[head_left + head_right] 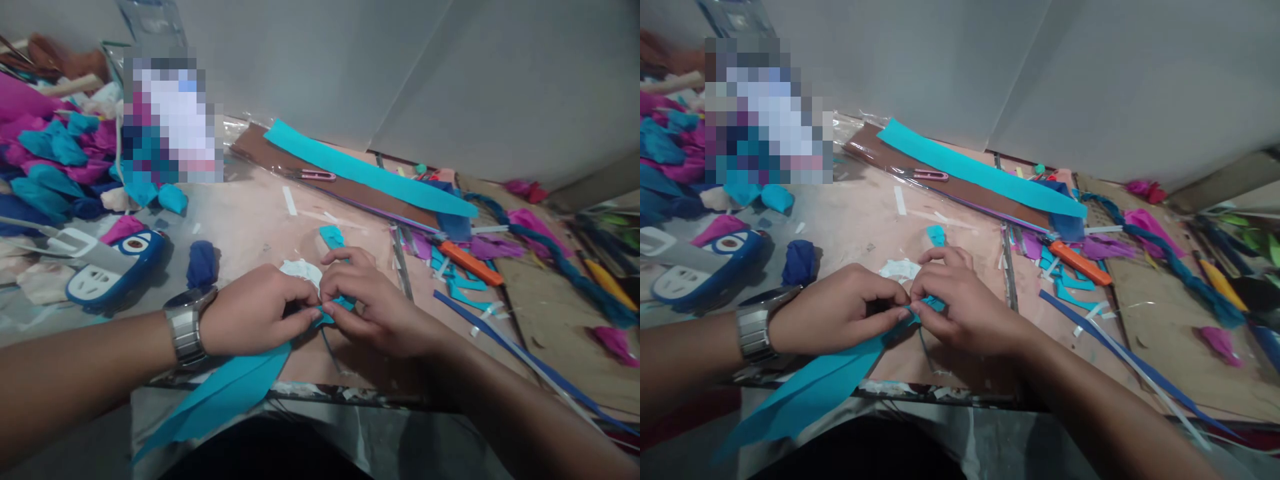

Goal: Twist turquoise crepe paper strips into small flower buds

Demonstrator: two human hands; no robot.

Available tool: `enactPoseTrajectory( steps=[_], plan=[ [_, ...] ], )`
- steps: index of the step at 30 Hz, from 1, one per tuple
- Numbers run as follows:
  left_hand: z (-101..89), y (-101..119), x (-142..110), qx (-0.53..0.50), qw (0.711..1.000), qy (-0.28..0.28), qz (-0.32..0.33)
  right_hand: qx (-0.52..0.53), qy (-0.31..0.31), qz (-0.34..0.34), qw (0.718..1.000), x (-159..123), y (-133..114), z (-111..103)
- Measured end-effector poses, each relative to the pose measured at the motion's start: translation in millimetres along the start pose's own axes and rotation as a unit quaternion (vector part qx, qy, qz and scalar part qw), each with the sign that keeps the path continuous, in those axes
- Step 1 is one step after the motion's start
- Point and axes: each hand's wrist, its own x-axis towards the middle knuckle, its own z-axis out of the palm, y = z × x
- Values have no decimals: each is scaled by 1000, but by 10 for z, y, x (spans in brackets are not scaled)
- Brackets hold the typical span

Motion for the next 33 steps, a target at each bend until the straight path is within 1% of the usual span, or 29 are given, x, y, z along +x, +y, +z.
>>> enactPoseTrajectory(
  steps=[6,10,14,19,21,24,26,27,30,32,33],
  plan=[
    [-55,-49,41,-92,994,-54,-31,-3,8,12,1000,-7,11,-25],
    [-97,-83,56,-138,986,-87,-40,-10,15,6,1000,-12,23,-49],
    [-133,-83,53,-153,981,-110,-51,-20,16,0,1000,-10,22,-71],
    [-130,-70,64,-152,980,-112,-62,-46,2,-5,999,-15,5,-35],
    [-118,-74,72,-155,978,-113,-77,-53,9,-12,998,-20,7,-7],
    [-108,-84,80,-171,973,-135,-79,-69,36,-21,997,-27,29,22],
    [-110,-84,80,-211,960,-167,-80,-78,53,-30,995,-29,53,28],
    [-115,-79,78,-242,949,-185,-86,-81,61,-35,994,-28,64,28],
    [-134,-51,70,-343,905,-226,-113,-85,66,-50,993,-22,85,29],
    [-143,-38,68,-387,882,-236,-130,-91,69,-54,992,-17,85,31],
    [-142,-37,68,-394,879,-234,-134,-95,72,-54,991,-14,83,33]
  ],
)
